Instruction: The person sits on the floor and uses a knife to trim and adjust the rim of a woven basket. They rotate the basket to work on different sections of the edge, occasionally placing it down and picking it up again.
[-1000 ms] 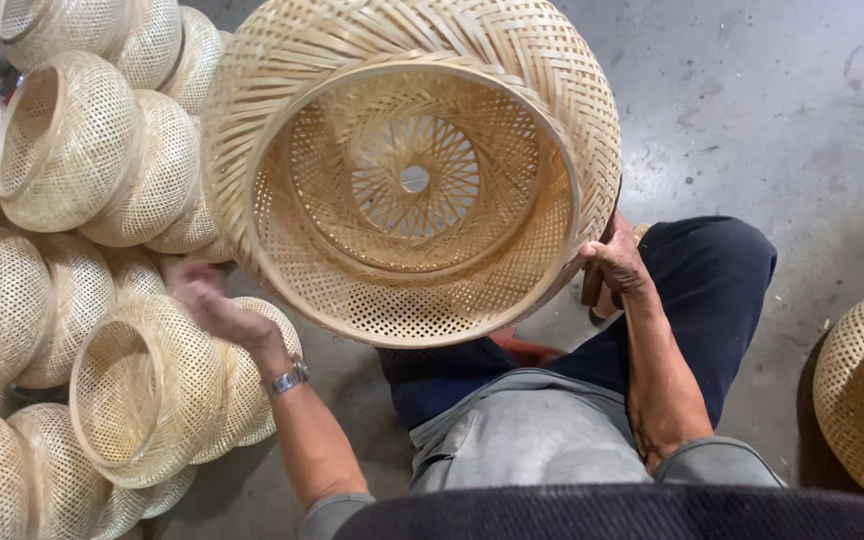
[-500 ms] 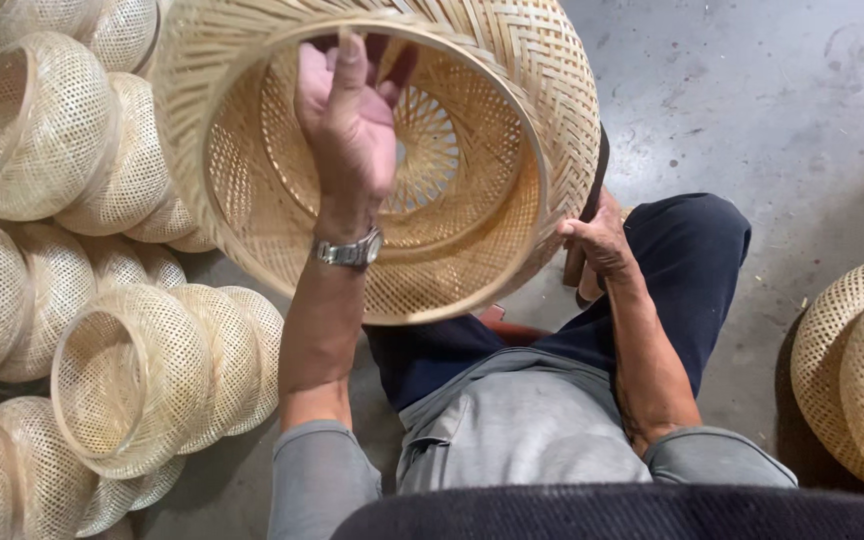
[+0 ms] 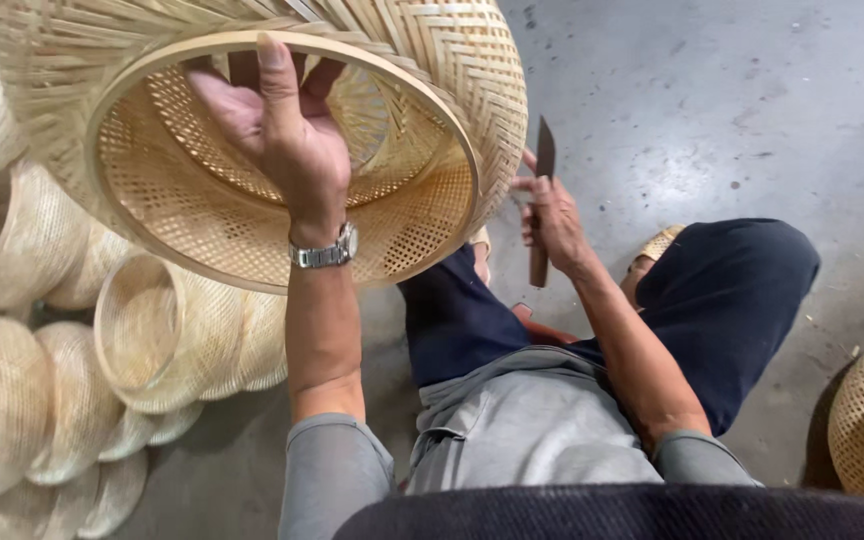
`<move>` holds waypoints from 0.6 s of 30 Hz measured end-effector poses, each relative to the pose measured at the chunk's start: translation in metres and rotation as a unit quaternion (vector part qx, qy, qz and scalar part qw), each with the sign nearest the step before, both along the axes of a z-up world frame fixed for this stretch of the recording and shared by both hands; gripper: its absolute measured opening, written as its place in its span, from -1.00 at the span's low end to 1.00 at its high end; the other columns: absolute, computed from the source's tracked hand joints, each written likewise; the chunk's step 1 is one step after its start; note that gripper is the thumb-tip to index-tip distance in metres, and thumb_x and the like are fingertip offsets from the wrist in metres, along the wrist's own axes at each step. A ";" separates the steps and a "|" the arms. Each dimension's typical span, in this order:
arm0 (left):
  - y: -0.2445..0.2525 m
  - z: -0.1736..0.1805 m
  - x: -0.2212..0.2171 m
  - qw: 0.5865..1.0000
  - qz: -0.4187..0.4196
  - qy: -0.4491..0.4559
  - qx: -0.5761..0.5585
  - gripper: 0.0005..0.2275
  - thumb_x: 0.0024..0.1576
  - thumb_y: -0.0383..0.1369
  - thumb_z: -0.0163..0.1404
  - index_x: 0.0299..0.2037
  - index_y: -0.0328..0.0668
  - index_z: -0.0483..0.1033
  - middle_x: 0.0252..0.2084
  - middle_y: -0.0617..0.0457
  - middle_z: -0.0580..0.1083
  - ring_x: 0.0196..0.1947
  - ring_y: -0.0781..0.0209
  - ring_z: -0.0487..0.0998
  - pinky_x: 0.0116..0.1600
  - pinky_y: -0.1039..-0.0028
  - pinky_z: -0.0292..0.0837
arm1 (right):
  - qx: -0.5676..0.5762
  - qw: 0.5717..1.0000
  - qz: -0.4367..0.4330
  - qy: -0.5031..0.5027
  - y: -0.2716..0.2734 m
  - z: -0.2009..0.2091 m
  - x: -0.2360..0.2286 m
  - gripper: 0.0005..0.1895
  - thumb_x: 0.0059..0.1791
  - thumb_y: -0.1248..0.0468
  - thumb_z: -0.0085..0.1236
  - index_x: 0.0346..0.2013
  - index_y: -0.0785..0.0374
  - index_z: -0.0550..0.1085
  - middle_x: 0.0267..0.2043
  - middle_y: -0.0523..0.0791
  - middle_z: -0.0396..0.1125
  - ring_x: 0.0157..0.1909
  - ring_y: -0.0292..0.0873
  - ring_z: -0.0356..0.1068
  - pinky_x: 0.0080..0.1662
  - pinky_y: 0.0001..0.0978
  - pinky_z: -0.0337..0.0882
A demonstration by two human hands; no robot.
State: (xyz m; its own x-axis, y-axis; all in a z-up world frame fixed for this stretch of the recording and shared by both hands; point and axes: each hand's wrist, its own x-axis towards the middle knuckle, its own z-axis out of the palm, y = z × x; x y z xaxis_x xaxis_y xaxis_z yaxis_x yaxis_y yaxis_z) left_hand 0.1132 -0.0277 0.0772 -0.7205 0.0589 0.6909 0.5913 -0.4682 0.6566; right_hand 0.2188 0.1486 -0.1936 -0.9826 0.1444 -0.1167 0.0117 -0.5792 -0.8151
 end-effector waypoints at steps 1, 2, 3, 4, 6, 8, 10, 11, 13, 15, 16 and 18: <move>-0.010 -0.003 -0.006 1.000 0.009 0.002 0.005 -0.56 0.45 -0.46 0.02 0.42 -0.16 0.04 0.15 -0.10 0.40 -0.06 0.11 0.58 -0.05 0.15 0.75 | 0.016 1.000 0.004 -0.001 -0.002 -0.002 0.003 -0.41 0.18 -0.02 -0.16 0.44 0.18 0.27 -0.35 -0.21 0.33 -0.56 -0.41 0.20 -0.51 -0.56 0.33; -0.020 -0.006 -0.012 1.000 0.020 0.004 0.011 -0.54 0.44 -0.47 0.01 0.43 -0.14 0.03 0.16 -0.11 0.40 -0.07 0.10 0.59 -0.06 0.15 0.75 | 0.031 0.999 0.007 -0.002 -0.001 -0.005 0.006 -0.45 0.19 0.04 -0.20 0.42 0.20 0.27 -0.28 -0.19 0.41 -0.56 -0.41 0.22 -0.50 -0.55 0.33; -0.029 -0.009 -0.017 0.999 0.029 0.006 0.018 -0.53 0.43 -0.48 0.01 0.44 -0.12 0.02 0.16 -0.11 0.40 -0.07 0.09 0.59 -0.07 0.15 0.75 | 0.047 0.999 0.009 -0.003 0.002 -0.006 0.009 -0.49 0.20 0.09 -0.25 0.40 0.23 0.27 -0.22 -0.18 0.48 -0.56 -0.40 0.23 -0.50 -0.54 0.32; -0.038 -0.012 -0.022 0.999 0.041 0.007 0.026 -0.50 0.41 -0.49 0.00 0.46 -0.06 0.00 0.18 -0.11 0.39 -0.05 0.10 0.59 -0.08 0.16 0.75 | 0.073 0.997 0.012 -0.003 0.007 -0.007 0.013 -0.52 0.22 0.11 -0.23 0.39 0.26 0.29 -0.22 -0.16 0.48 -0.53 -0.40 0.25 -0.47 -0.54 0.35; -0.054 -0.015 -0.030 0.997 0.061 0.006 0.036 -0.48 0.39 -0.51 -0.03 0.48 -0.03 -0.02 0.20 -0.14 0.40 -0.02 0.06 0.60 -0.06 0.13 0.75 | 0.126 0.992 0.014 -0.002 0.013 -0.003 0.018 -0.56 0.25 0.15 -0.19 0.36 0.32 0.35 -0.20 -0.11 0.48 -0.46 -0.39 0.31 -0.39 -0.52 0.40; -0.064 -0.019 -0.033 0.996 0.076 0.006 0.043 -0.50 0.40 -0.53 -0.05 0.47 -0.07 -0.01 0.21 -0.19 0.41 0.01 0.01 0.60 -0.03 0.10 0.76 | 0.209 0.978 0.011 0.006 0.019 0.008 0.022 -0.54 0.23 0.16 -0.21 0.37 0.30 0.33 -0.30 -0.14 0.42 -0.50 -0.38 0.26 -0.43 -0.51 0.36; -0.066 -0.022 -0.032 0.996 0.076 0.015 0.047 -0.53 0.42 -0.54 -0.06 0.45 -0.07 0.00 0.22 -0.19 0.42 0.03 0.01 0.61 -0.02 0.10 0.75 | 0.256 0.966 0.008 0.027 0.025 0.026 0.022 -0.54 0.23 0.17 -0.21 0.40 0.29 0.30 -0.37 -0.16 0.36 -0.51 -0.38 0.23 -0.44 -0.50 0.34; -0.067 -0.022 -0.033 0.995 0.079 0.021 0.049 -0.53 0.42 -0.54 -0.05 0.44 -0.07 -0.01 0.22 -0.19 0.42 0.03 0.02 0.61 -0.03 0.10 0.76 | 0.260 0.965 0.005 0.040 0.025 0.038 0.022 -0.53 0.24 0.17 -0.21 0.41 0.28 0.29 -0.38 -0.18 0.32 -0.50 -0.38 0.23 -0.43 -0.50 0.34; -0.066 -0.022 -0.033 0.994 0.090 0.032 0.057 -0.51 0.41 -0.54 -0.04 0.46 -0.08 -0.01 0.22 -0.19 0.41 0.02 0.03 0.61 -0.04 0.10 0.76 | 0.302 0.952 0.004 0.041 0.027 0.061 0.023 -0.55 0.24 0.18 -0.20 0.40 0.27 0.30 -0.42 -0.18 0.28 -0.50 -0.37 0.23 -0.42 -0.48 0.33; -0.066 -0.022 -0.033 0.992 0.099 0.037 0.062 -0.48 0.39 -0.54 -0.03 0.47 -0.08 -0.02 0.23 -0.22 0.41 0.00 0.02 0.61 -0.05 0.10 0.76 | 0.379 0.925 0.007 0.016 0.026 0.082 0.025 -0.57 0.22 0.20 -0.19 0.36 0.26 0.36 -0.47 -0.17 0.26 -0.52 -0.34 0.24 -0.43 -0.43 0.32; -0.067 -0.022 -0.033 0.992 0.100 0.037 0.061 -0.48 0.38 -0.54 -0.03 0.46 -0.07 -0.02 0.24 -0.24 0.41 -0.01 0.00 0.62 -0.05 0.10 0.76 | 0.393 0.919 0.014 0.008 0.024 0.091 0.025 -0.57 0.22 0.19 -0.18 0.35 0.25 0.36 -0.48 -0.16 0.26 -0.52 -0.31 0.24 -0.44 -0.38 0.31; -0.071 -0.021 -0.030 0.990 0.119 0.042 0.059 -0.48 0.36 -0.53 -0.01 0.46 -0.09 0.00 0.22 -0.28 0.42 -0.04 -0.03 0.63 -0.06 0.12 0.75 | 0.419 0.908 0.028 -0.009 0.018 0.106 0.025 -0.58 0.21 0.17 -0.16 0.34 0.22 0.37 -0.49 -0.14 0.25 -0.52 -0.26 0.24 -0.45 -0.29 0.29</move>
State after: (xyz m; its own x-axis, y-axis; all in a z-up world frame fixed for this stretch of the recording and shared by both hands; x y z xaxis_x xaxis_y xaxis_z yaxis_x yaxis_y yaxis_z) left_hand 0.0827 -0.0991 0.0564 -0.6446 -0.1902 0.7405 0.7437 -0.3806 0.5496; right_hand 0.2435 0.1670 -0.0877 -0.9903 0.1386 -0.0048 0.0390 0.2449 -0.9688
